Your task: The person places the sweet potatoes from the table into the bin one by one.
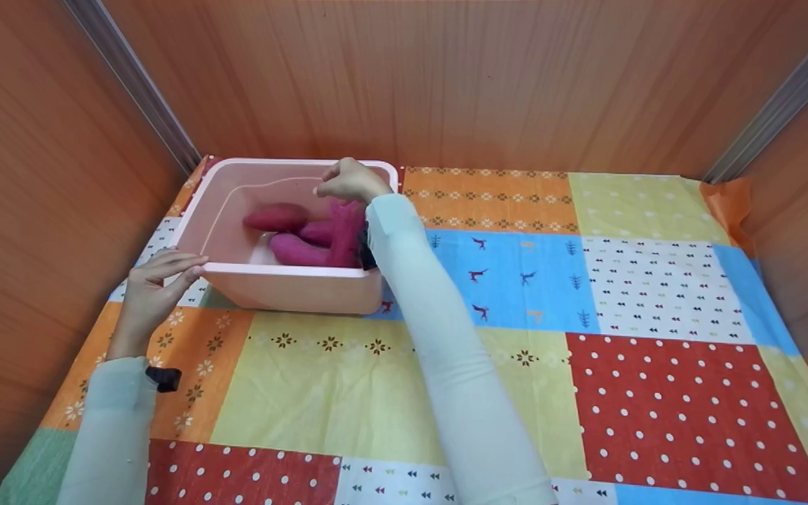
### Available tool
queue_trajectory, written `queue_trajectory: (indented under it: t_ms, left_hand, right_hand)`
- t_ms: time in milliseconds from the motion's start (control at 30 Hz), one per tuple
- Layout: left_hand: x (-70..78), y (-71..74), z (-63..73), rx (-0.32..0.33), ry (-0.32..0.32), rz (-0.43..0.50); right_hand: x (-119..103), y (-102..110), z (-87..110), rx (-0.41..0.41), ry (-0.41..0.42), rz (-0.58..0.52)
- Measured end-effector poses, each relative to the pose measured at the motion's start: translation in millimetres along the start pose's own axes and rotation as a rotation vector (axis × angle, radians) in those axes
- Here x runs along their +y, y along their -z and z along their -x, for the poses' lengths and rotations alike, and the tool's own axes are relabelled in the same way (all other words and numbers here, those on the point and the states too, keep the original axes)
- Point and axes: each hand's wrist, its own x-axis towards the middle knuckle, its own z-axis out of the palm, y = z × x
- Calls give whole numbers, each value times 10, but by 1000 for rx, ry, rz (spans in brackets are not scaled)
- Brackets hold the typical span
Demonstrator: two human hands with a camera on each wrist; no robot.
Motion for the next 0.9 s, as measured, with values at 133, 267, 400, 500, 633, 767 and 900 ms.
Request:
queue_trajectory:
  t_ms: [133, 267, 400, 500, 633, 767, 900]
  left_hand:
    - [-21, -5, -30, -12, 42, 11]
    - [-153, -30, -79, -44, 126, 28]
    - [-271, -43, -132, -84, 158, 14]
    - [-265, -34, -165, -129, 192, -9]
    - [-186, -9, -225, -226, 282, -75]
    - [-69, 9, -318, -340, 354, -189]
    - [63, -29, -423, -438, 387, -331]
  right_hand:
    - [24, 28, 29, 6, 4, 27]
    - [68, 78, 65, 19, 14, 33]
    - [131, 130, 86, 12, 32, 20]
    - [185, 173, 109, 9, 53, 6]
    - [259, 235, 184, 52, 65, -12]
    - [344, 302, 283, 118, 73, -13]
    - [442, 360, 382, 170, 96, 32]
